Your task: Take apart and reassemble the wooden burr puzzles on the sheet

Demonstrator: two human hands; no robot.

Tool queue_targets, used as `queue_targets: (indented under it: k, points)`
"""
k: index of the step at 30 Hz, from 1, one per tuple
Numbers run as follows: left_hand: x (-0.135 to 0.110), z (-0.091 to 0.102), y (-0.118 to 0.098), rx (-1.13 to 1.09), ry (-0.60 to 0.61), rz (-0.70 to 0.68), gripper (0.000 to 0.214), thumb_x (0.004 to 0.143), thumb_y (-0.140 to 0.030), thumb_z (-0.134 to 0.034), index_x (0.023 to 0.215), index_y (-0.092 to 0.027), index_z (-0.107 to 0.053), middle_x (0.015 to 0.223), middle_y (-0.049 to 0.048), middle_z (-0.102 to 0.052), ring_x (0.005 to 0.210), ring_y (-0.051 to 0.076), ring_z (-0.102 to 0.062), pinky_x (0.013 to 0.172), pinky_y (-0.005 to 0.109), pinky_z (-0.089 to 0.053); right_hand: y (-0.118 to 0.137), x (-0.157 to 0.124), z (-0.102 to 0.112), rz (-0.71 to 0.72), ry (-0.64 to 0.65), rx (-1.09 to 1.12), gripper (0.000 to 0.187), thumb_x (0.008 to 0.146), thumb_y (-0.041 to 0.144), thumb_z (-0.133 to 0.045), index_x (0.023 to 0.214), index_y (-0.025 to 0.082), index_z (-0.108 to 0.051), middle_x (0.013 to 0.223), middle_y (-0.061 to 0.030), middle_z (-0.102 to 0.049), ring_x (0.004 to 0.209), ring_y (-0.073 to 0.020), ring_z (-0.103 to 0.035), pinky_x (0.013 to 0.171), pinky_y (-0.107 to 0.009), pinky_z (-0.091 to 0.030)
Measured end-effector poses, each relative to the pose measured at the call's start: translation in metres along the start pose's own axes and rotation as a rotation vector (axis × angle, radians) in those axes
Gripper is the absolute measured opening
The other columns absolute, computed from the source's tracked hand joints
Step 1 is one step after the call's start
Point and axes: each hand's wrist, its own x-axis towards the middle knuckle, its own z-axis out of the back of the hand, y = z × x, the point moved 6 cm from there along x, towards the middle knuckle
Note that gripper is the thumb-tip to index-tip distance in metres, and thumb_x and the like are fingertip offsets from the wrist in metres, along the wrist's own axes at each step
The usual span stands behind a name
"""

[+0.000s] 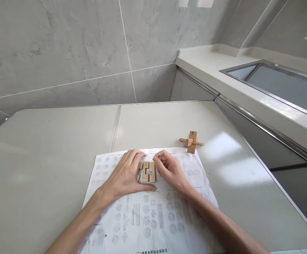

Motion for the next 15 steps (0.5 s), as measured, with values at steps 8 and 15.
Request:
queue_targets:
  k: [8, 15]
  points:
    - [-0.014, 0.012, 0.024, -0.040, 0.081, 0.005, 0.065, 0.074, -0.060, -0.093, 0.121, -0.027, -0.064, 0.107, 0.0046, -0.061, 0.101, 0.028, -0.056, 0.088, 0.042, -0.051, 0.007, -0.003, 0.001, 0.297, 0.241, -0.504, 0.029, 0.093, 0.038, -0.076, 0.119, 0.029, -0.069, 0.074, 0.0025, -0.060, 0.059, -0.0168, -0.050, 0.058, -0.030, -0.034]
    - [-0.019, 0.000, 0.027, -0.520, 0.098, 0.176, 0.082, 0.065, -0.054, -0.101, 0.130, -0.031, -0.057, 0.083, -0.0057, -0.049, 0.078, 0.018, -0.049, 0.070, 0.029, -0.041, 0.004, -0.008, -0.004, 0.420, 0.350, -0.749, 0.061, 0.085, 0.058, -0.084, 0.134, 0.028, -0.063, 0.087, -0.0023, -0.066, 0.066, -0.0199, -0.055, 0.059, -0.031, -0.032]
